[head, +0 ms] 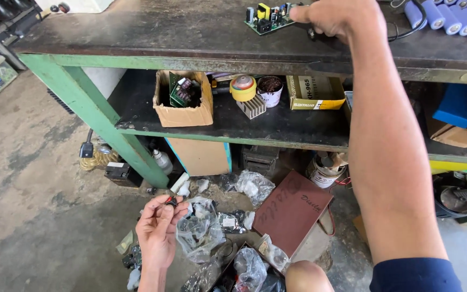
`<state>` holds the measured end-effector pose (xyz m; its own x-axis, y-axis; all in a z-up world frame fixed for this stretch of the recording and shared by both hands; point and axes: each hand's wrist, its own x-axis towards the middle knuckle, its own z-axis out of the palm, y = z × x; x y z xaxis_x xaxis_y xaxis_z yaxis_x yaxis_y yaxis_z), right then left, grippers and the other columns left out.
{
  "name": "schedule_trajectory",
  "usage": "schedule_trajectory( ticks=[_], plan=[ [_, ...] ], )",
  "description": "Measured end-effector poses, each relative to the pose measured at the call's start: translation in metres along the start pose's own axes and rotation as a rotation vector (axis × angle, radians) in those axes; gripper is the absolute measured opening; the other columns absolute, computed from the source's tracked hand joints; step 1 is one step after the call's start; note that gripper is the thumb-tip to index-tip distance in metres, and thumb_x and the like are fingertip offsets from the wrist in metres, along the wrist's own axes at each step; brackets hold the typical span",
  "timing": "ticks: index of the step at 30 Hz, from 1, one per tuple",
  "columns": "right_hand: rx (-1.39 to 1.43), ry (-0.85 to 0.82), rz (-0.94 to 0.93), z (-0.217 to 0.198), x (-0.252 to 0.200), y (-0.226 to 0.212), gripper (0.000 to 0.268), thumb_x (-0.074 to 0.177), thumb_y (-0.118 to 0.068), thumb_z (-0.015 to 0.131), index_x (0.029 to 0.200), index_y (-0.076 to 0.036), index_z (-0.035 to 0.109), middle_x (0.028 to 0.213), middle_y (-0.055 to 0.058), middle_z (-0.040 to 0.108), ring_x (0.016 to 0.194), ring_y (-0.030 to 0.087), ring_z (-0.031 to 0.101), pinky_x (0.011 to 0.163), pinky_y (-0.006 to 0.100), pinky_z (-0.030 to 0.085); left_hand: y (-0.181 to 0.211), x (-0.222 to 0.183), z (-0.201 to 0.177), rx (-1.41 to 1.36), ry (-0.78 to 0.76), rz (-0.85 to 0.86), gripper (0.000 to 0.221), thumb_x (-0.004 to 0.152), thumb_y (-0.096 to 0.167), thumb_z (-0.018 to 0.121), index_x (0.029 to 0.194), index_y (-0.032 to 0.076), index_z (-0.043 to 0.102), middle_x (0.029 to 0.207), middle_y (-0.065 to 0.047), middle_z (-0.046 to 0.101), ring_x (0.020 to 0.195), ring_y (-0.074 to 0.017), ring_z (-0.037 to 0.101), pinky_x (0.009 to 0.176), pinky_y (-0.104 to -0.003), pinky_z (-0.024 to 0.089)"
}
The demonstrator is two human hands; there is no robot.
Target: Selecting electronic switches from storage bags and installing them into a control panel and onto a circuit board.
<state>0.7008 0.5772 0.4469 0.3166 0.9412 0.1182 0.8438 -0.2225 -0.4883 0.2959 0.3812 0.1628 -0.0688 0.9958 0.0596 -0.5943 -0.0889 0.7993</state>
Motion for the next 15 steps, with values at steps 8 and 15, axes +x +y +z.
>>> schedule_trajectory(
  ticks=[8, 15],
  plan=[
    [0.114, 0.175, -0.176, 0.015, 0.003, 0.024, 0.020, 0.102, -0.028, 0.070, 0.097, -0.010, 0.077, 0.063, -0.001, 0.060, 0.043, 0.009, 0.043, 0.033, 0.029, 0.037, 0.002, -0.009, -0.006, 0.038, 0.033, -0.031, 0.027, 0.099, -0.003, 0.057, 0.126, -0.007, 0.058, 0.112, -0.025, 0.070, 0.097, -0.0317, 0.072, 0.085, -0.038, 0.059],
    [-0.030, 0.553, -0.695, 0.015, -0.023, 0.039, 0.035, 0.108, -0.030, 0.096, 0.093, -0.004, 0.077, 0.072, 0.004, 0.062, 0.057, 0.021, 0.054, 0.057, 0.040, 0.041, 0.007, -0.011, -0.005, 0.080, 0.061, -0.026, 0.028, 0.098, -0.003, 0.058, 0.125, -0.007, 0.059, 0.112, -0.025, 0.070, 0.095, -0.0323, 0.072, 0.083, -0.039, 0.060]
  ],
)
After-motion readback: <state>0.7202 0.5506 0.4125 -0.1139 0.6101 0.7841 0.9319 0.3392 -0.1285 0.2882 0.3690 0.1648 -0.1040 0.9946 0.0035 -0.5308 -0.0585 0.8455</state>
